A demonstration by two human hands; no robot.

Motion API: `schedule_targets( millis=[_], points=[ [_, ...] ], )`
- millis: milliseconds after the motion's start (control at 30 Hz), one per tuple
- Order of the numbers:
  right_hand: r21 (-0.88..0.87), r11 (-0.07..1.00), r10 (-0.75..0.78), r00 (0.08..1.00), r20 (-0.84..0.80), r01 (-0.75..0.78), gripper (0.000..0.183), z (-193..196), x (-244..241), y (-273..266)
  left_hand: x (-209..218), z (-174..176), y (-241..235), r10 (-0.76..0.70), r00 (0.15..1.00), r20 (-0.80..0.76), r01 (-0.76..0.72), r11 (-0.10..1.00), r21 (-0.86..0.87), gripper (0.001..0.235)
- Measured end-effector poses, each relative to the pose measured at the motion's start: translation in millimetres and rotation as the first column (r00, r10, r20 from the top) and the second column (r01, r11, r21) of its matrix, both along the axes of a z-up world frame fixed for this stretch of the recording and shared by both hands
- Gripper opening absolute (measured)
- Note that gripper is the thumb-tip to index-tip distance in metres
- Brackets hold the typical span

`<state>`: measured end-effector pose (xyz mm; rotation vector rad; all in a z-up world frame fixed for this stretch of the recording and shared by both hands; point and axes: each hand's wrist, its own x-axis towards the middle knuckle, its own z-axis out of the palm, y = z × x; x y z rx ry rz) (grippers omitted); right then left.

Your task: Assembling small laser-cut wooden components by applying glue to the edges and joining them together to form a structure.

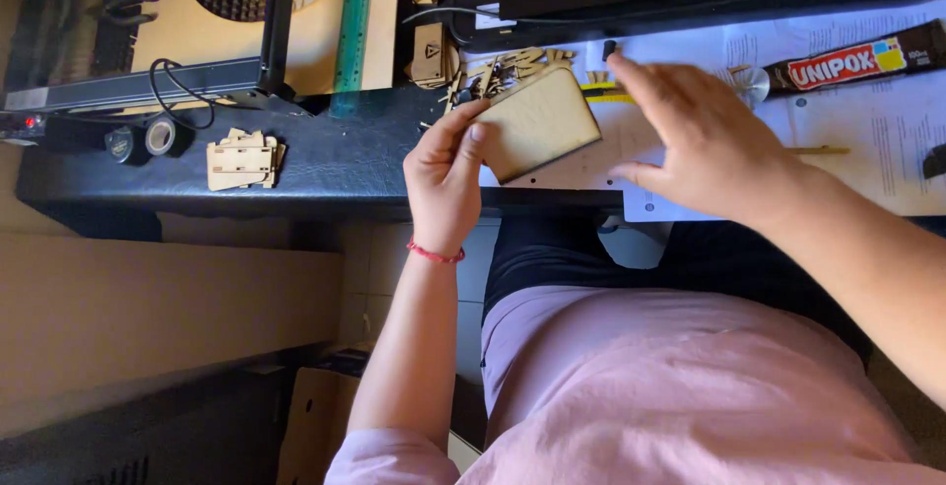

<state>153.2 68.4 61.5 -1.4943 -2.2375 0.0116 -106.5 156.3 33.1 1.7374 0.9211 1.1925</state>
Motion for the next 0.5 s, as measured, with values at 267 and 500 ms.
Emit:
schedule_targets(
  millis=[267,500],
  points=[
    [0.191,0.946,0.298,0.931,-0.211,-0.260,0.102,66,-5,-12,8,77,-48,-0.234,0.969,0.081,0.240,0.969,-0.065,0.027],
    [0.190,0.941,0.330,0.889,-0.318,-0.282,0.087,84,3,-42,-6,87,-67,-0.177,0.955,-0.240,0.272,0.845,0.461,0.119]
  ],
)
